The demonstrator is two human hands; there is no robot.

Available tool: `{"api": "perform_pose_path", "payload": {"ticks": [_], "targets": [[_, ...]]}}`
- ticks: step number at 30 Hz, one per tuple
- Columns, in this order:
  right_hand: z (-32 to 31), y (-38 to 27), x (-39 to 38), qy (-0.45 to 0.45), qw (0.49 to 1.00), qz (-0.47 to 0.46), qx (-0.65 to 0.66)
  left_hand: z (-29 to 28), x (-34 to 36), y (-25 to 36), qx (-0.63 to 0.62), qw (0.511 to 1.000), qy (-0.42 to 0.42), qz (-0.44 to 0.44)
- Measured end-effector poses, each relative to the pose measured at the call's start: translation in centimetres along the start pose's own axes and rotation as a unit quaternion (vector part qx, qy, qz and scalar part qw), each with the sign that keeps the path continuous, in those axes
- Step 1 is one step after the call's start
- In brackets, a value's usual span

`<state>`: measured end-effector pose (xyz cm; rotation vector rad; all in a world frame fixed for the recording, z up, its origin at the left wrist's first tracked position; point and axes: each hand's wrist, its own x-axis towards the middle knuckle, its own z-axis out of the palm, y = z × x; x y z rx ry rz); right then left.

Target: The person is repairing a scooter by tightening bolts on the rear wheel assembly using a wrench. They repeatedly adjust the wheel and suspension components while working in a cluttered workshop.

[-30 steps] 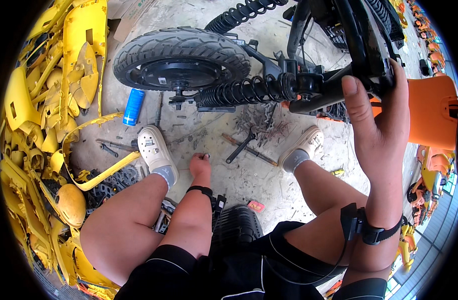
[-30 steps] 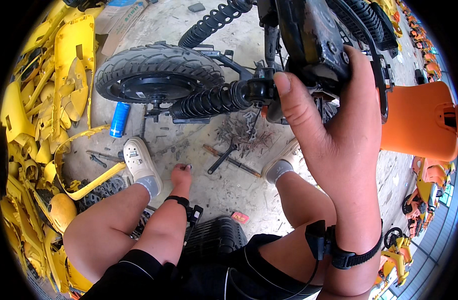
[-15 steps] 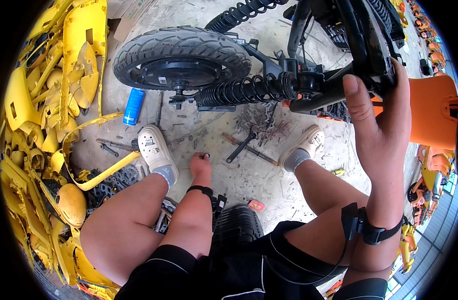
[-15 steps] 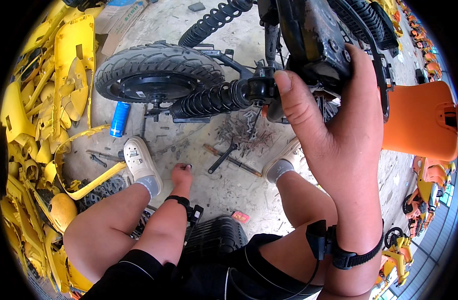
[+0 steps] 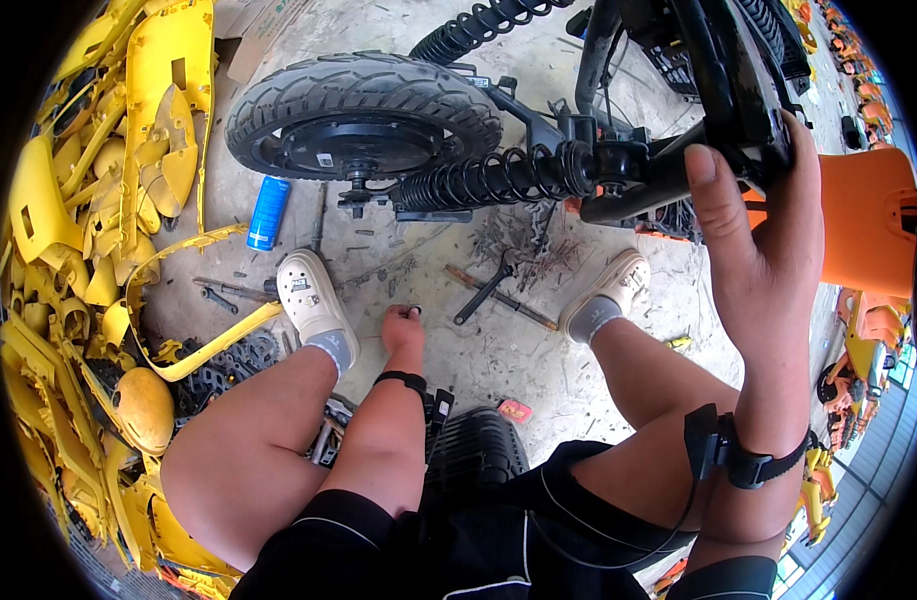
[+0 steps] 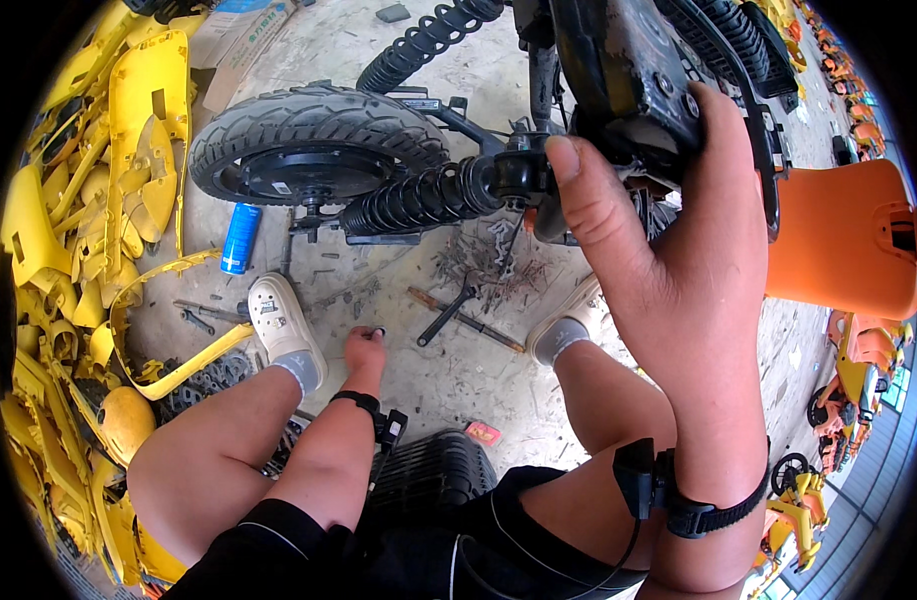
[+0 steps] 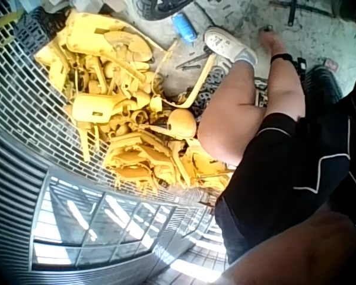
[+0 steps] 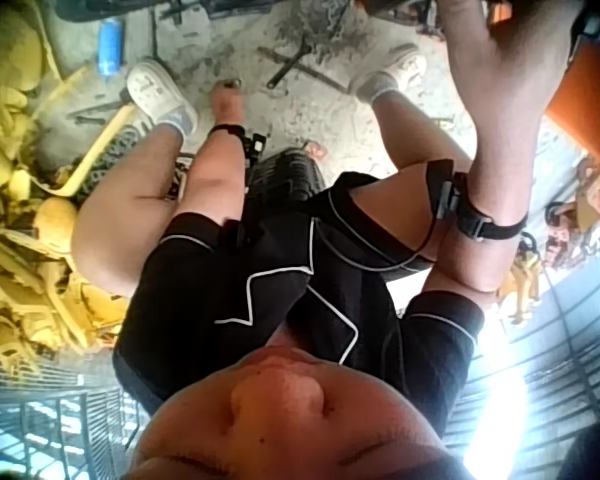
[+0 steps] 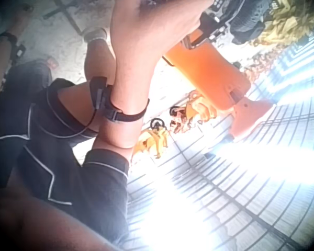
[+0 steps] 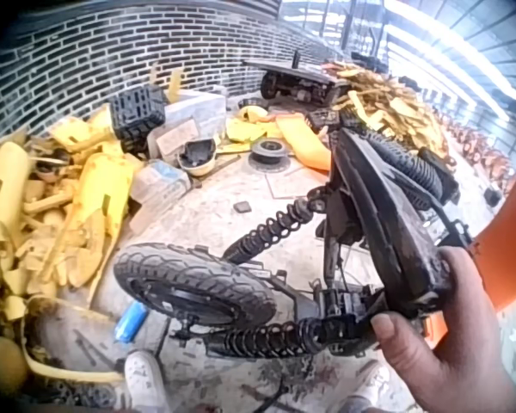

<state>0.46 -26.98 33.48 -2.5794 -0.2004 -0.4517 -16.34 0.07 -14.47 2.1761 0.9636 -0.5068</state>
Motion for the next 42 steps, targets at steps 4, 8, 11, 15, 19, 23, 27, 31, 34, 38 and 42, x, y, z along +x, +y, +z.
{"api": "perform_pose_path", "payload": {"ticks": [4, 8, 11, 15, 19, 23, 27, 31, 34, 38, 42], "targets": [[-0.4, 0.2, -0.2, -0.003, 0.999, 0.031, -0.011, -0.1, -0.5, 0.9, 0.012, 1.0, 0.005, 0.018], [-0.4, -1.1, 0.2, -0.033, 0.996, 0.051, 0.064, -1.1, -0.4, 0.3, 0.019, 0.999, 0.045, 0.017], [-0.7, -0.3, 0.2, -0.032, 0.999, 0.017, 0.018, -1.4, -0.6, 1.3, 0.026, 0.997, 0.063, 0.023], [-0.9, 0.5, 0.2, -0.011, 0.999, -0.008, -0.036, -1.7, -0.8, 3.6, 0.05, 0.996, 0.071, 0.015], [-1.2, 0.2, 0.8, -0.016, 0.999, -0.007, -0.028, -2.1, -1.9, 4.6, 0.071, 0.988, 0.067, 0.121], [-1.8, 0.4, 0.4, 0.02, 0.999, -0.027, -0.025, -3.4, -1.7, 9.5, 0.153, 0.914, -0.218, 0.307], [-2.1, 1.4, -0.4, 0.043, 0.999, -0.018, -0.004, -5.7, -6.2, 18.5, 0.172, 0.861, -0.336, 0.342], [-1.2, 0.7, -0.7, 0.052, 0.997, -0.051, 0.036, -13.1, -12.6, 25.2, 0.15, 0.842, -0.26, 0.449], [-1.8, 2.3, -2.1, 0.083, 0.996, -0.034, 0.015, -15.6, -14.8, 29.0, 0.225, 0.768, -0.216, 0.559], [-1.6, 3.2, -2.6, 0.098, 0.995, -0.026, 0.02, -22.1, -19.2, 32.5, 0.245, 0.707, -0.179, 0.639], [-2.5, 3.5, -3.4, 0.098, 0.995, 0.01, -0.016, -26.5, -22.2, 32.7, 0.145, 0.73, -0.124, 0.657]]}}
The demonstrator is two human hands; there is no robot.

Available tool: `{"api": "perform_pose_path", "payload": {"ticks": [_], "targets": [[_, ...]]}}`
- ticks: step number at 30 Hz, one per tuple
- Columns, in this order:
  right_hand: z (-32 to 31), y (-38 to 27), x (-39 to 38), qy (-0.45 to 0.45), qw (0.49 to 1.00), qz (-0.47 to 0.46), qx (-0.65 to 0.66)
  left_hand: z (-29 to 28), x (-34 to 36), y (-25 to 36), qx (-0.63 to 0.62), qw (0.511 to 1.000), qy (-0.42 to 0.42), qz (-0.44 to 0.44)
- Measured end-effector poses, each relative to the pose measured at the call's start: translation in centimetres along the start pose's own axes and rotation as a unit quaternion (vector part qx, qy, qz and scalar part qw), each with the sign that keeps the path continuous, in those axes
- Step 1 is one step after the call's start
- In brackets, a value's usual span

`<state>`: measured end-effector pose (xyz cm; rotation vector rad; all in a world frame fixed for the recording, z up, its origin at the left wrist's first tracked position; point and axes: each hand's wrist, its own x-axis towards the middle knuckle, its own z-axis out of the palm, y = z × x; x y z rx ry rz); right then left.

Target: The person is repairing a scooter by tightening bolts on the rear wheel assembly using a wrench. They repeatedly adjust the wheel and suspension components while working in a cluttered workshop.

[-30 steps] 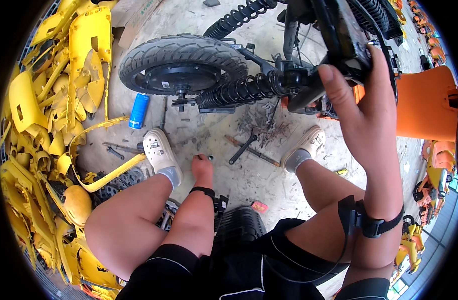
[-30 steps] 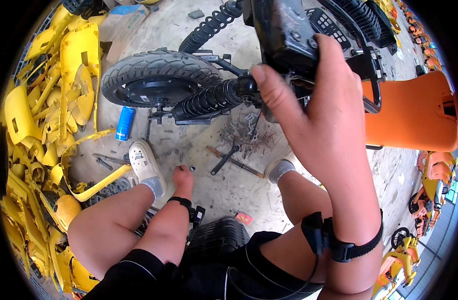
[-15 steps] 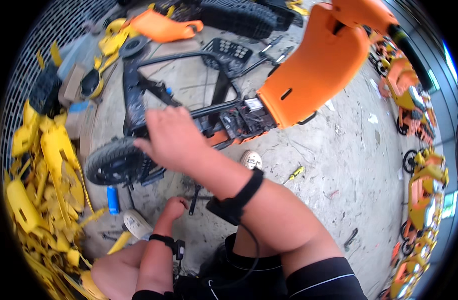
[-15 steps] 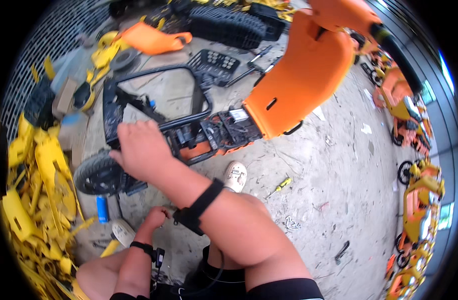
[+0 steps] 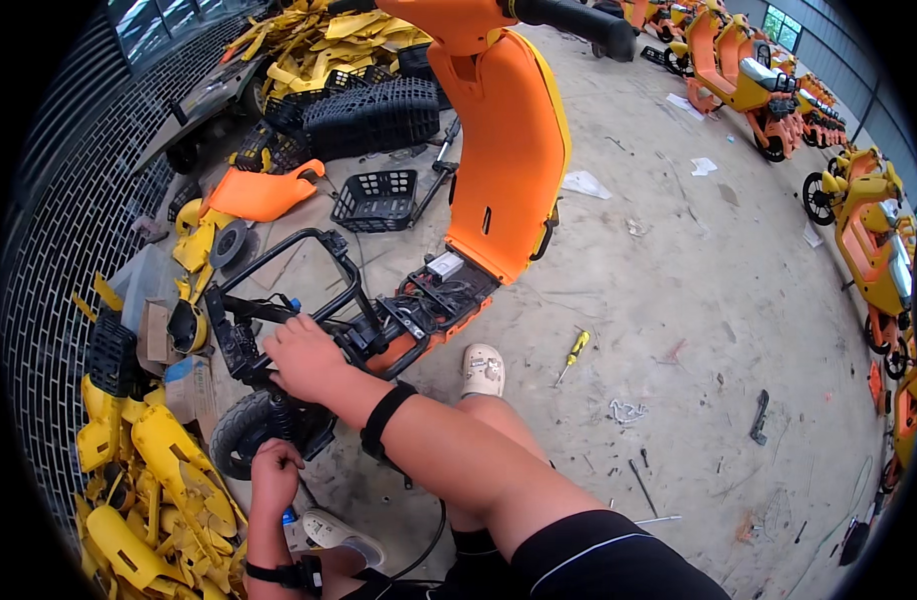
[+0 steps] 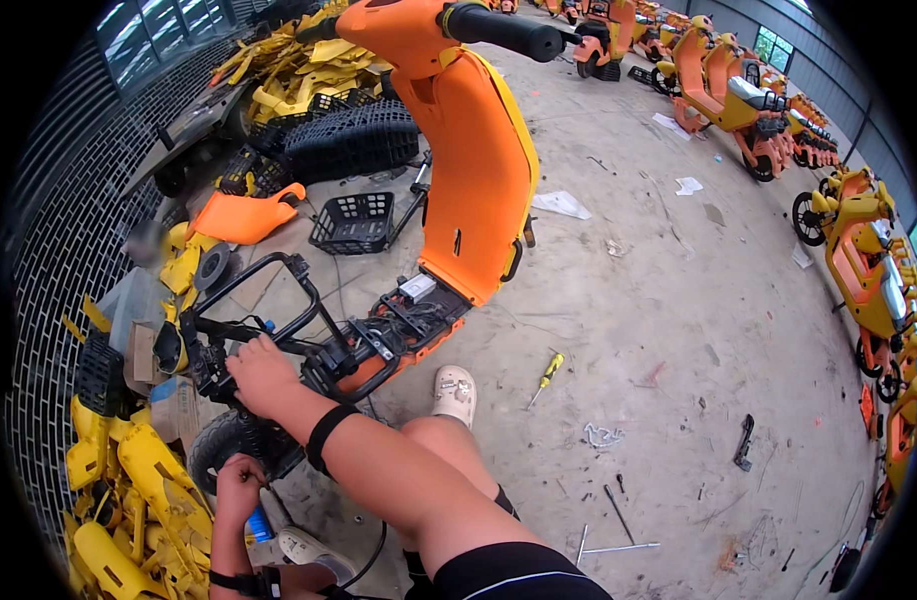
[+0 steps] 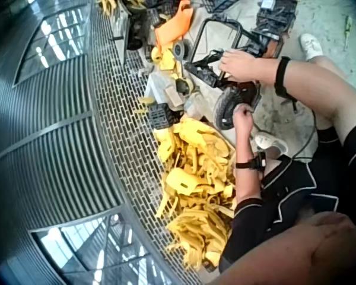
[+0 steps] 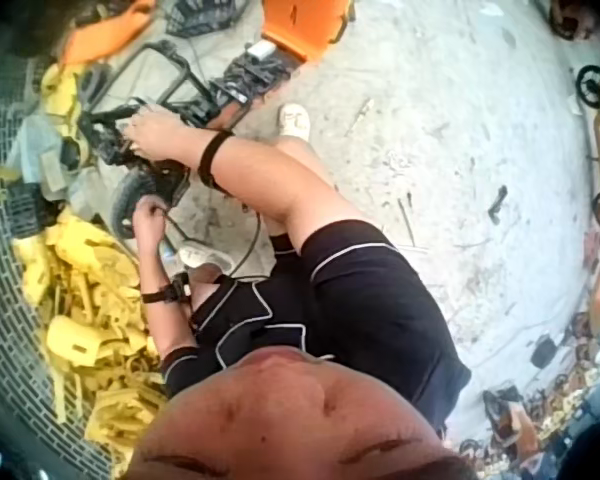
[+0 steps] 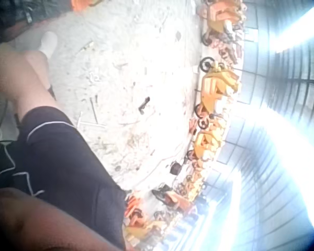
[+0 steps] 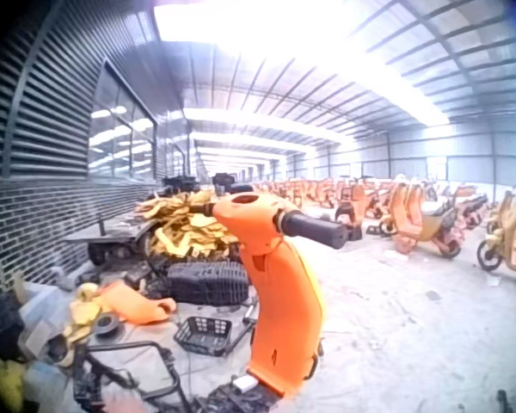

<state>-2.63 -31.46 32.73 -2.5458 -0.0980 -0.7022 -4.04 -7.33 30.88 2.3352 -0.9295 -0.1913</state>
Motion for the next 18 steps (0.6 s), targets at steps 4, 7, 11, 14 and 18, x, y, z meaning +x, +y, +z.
{"api": "perform_pose_path", "payload": {"ticks": [4, 7, 11, 14, 18], "targets": [[0.1, 1.5, 0.4, -0.012, 0.999, 0.025, -0.038, -1.1, -1.7, 1.6, -0.032, 0.995, 0.082, -0.046], [0.3, 1.7, 0.6, -0.009, 0.999, 0.018, -0.038, -0.7, -1.8, 1.5, -0.005, 0.989, 0.12, -0.082], [0.1, 2.0, 0.3, -0.024, 0.997, 0.016, -0.074, -1.0, -0.6, 1.7, 0.039, 0.992, 0.116, -0.042], [-0.8, 1.2, 0.0, -0.041, 0.996, 0.005, -0.075, -1.8, -0.6, 1.7, 0.017, 0.993, 0.1, -0.054], [-1.3, 0.4, -0.8, -0.058, 0.994, 0.0, -0.097, -2.2, -0.6, 2.2, 0.011, 0.99, 0.115, -0.082]]}}
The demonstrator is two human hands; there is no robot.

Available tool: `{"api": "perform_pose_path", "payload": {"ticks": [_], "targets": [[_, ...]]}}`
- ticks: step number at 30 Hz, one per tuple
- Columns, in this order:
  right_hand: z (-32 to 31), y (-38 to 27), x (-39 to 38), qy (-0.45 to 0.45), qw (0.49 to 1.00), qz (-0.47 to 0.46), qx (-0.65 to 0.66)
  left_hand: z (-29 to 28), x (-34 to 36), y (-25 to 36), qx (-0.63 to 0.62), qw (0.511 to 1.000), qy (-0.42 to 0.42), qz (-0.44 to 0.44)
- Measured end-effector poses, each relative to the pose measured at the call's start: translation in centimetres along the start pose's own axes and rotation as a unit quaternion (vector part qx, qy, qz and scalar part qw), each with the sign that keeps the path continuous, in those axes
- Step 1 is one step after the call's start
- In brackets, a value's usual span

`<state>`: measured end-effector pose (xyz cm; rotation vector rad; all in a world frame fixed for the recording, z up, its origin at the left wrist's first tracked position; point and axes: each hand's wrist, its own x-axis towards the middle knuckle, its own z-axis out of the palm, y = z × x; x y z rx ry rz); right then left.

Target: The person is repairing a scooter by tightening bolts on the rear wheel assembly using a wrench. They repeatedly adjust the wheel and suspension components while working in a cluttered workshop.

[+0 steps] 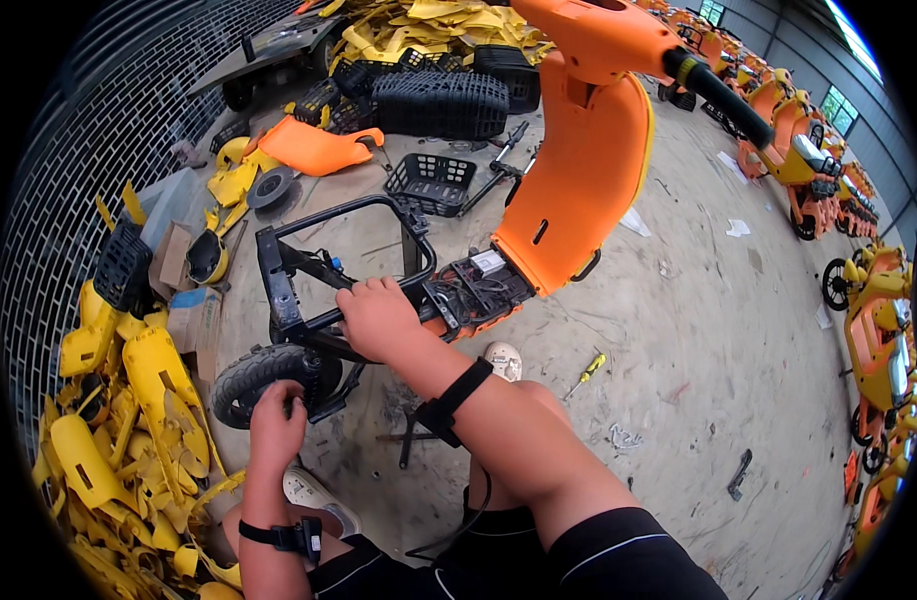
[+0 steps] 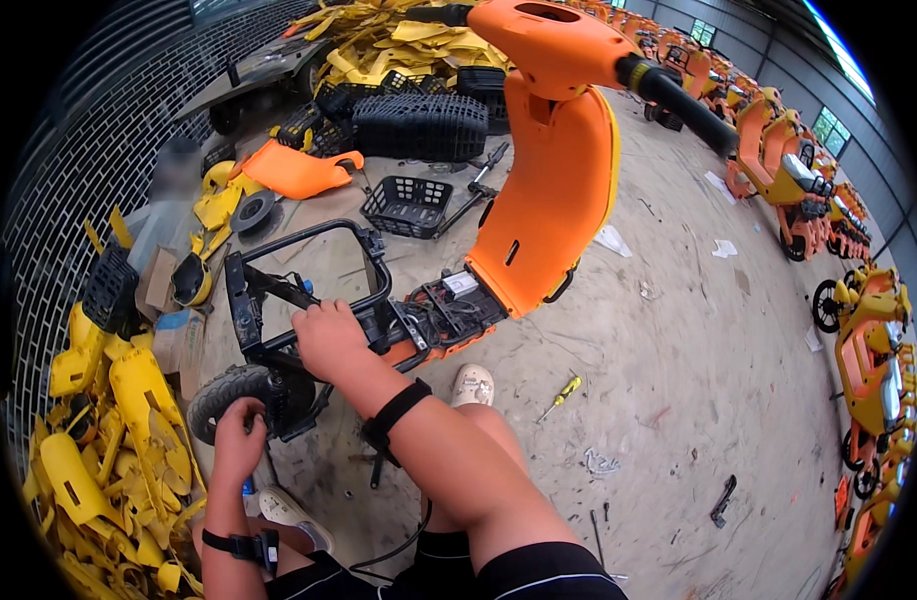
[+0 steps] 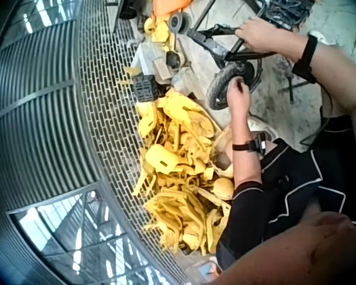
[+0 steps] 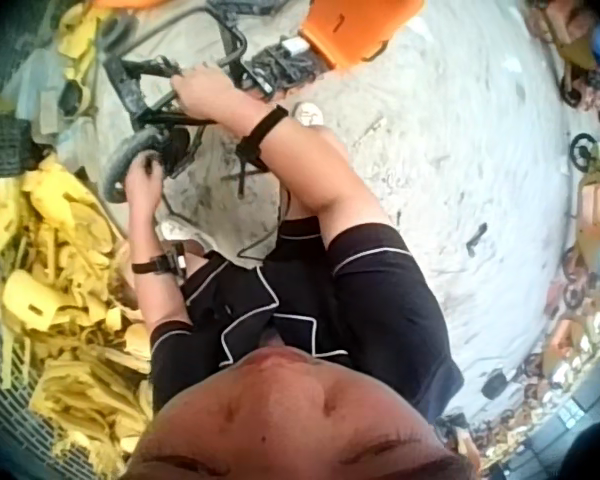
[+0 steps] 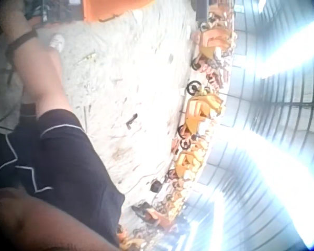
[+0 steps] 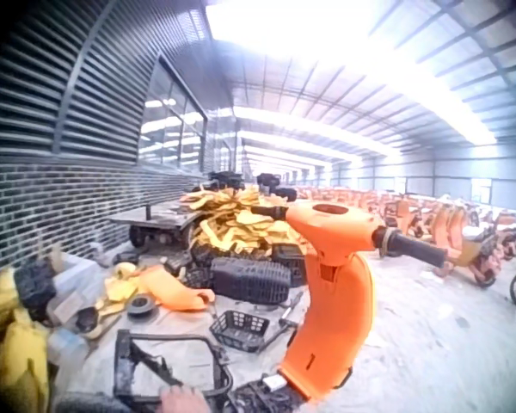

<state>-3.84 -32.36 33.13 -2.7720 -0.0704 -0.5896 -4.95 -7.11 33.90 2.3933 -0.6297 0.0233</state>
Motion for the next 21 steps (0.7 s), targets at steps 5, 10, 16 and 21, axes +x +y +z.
{"api": "perform_pose_path", "payload": {"ticks": [5, 10, 16, 21], "targets": [[0.2, -0.5, -0.6, -0.034, 0.999, -0.009, -0.016, 0.8, 0.2, -0.7, -0.09, 0.991, 0.083, -0.062], [-0.9, -0.7, -1.0, -0.061, 0.998, -0.01, 0.01, 2.2, 2.8, -1.7, -0.26, 0.965, 0.035, -0.033], [-2.0, -1.2, -2.4, -0.009, 0.999, -0.042, -0.01, 3.7, 4.7, -0.1, -0.312, 0.948, 0.038, -0.052], [-2.8, -0.6, -2.9, -0.023, 0.999, -0.002, 0.026, 3.8, 5.0, 0.7, -0.341, 0.939, 0.031, -0.044]]}}
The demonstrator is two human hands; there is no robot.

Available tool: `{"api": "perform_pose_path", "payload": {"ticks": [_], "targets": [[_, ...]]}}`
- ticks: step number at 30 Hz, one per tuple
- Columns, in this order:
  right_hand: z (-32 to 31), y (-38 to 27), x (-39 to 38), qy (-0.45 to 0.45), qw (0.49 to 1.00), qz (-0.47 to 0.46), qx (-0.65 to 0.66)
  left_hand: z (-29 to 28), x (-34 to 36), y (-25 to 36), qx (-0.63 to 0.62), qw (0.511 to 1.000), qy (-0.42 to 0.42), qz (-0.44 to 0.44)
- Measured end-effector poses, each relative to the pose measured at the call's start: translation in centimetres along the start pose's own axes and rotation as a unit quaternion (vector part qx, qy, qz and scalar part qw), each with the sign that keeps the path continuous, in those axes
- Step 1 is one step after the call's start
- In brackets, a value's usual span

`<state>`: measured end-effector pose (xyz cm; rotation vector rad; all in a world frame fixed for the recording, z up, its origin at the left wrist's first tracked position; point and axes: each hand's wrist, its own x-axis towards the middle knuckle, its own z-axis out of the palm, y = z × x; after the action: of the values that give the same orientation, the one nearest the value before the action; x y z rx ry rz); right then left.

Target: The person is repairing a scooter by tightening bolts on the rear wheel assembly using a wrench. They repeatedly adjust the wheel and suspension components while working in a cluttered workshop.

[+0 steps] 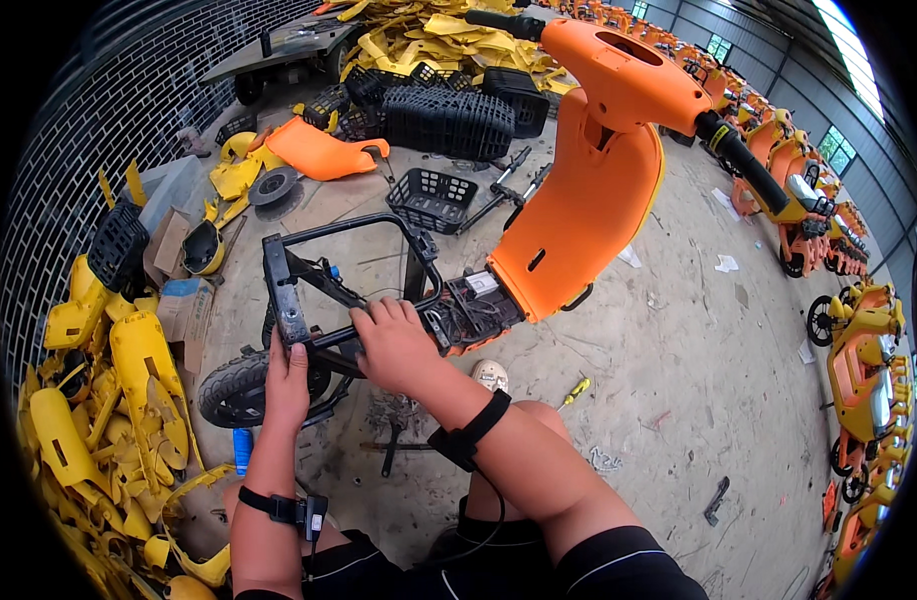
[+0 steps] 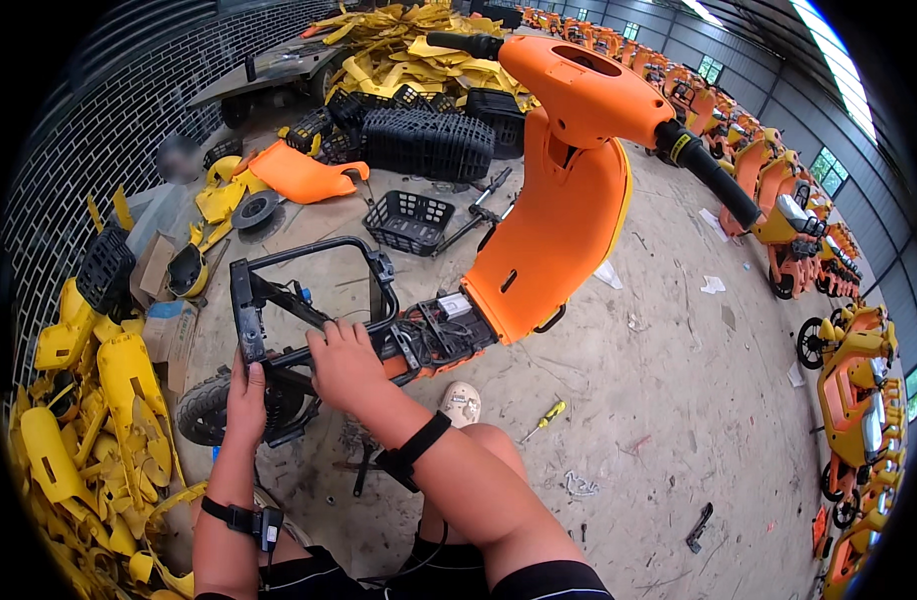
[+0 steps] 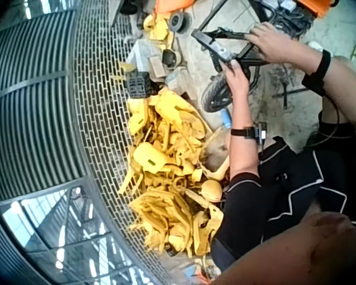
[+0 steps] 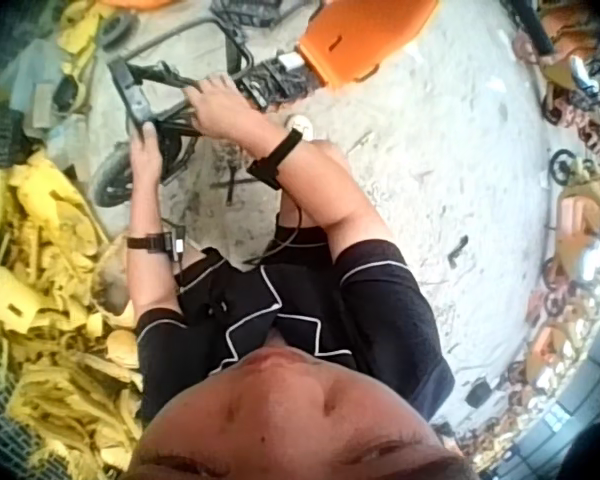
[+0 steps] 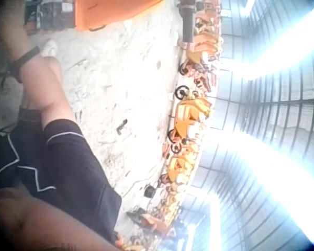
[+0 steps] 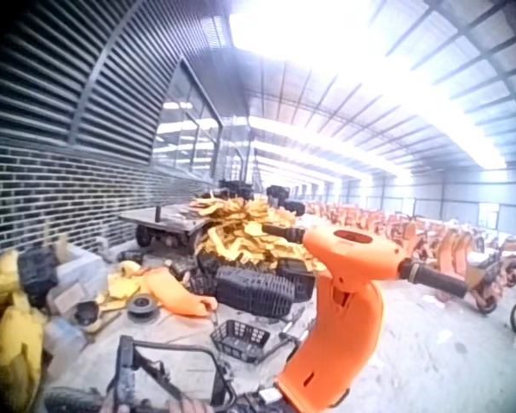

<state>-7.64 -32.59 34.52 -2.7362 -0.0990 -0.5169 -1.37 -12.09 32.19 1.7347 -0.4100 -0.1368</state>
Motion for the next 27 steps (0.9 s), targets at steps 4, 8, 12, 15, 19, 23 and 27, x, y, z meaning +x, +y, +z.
{"api": "perform_pose_path", "payload": {"ticks": [4, 8, 12, 15, 19, 23, 27], "targets": [[-1.5, -0.3, 0.9, 0.061, 0.996, 0.008, 0.058, -0.4, 0.2, -1.0, 0.006, 1.0, 0.028, 0.012], [-1.1, 0.0, 0.8, 0.039, 0.996, 0.034, 0.07, -0.7, 0.5, -0.6, -0.002, 1.0, 0.022, 0.006], [0.2, 0.4, 0.8, -0.002, 0.999, 0.016, 0.03, -0.1, 1.1, -0.6, -0.009, 0.999, 0.039, -0.017], [1.0, 0.1, 1.3, -0.021, 1.0, 0.008, -0.003, -0.4, 1.3, -1.0, -0.011, 0.998, 0.057, -0.008], [0.9, -0.1, 1.7, -0.042, 0.999, 0.021, -0.015, -0.4, 1.3, -1.1, -0.026, 0.998, 0.055, -0.031], [1.1, 0.5, 1.5, -0.012, 1.0, 0.009, 0.015, -0.3, 1.2, -1.3, -0.038, 0.996, 0.058, -0.047], [0.7, 0.3, 1.4, 0.034, 0.999, -0.021, 0.034, -0.9, 0.1, 0.3, -0.014, 0.998, 0.062, -0.019]]}}
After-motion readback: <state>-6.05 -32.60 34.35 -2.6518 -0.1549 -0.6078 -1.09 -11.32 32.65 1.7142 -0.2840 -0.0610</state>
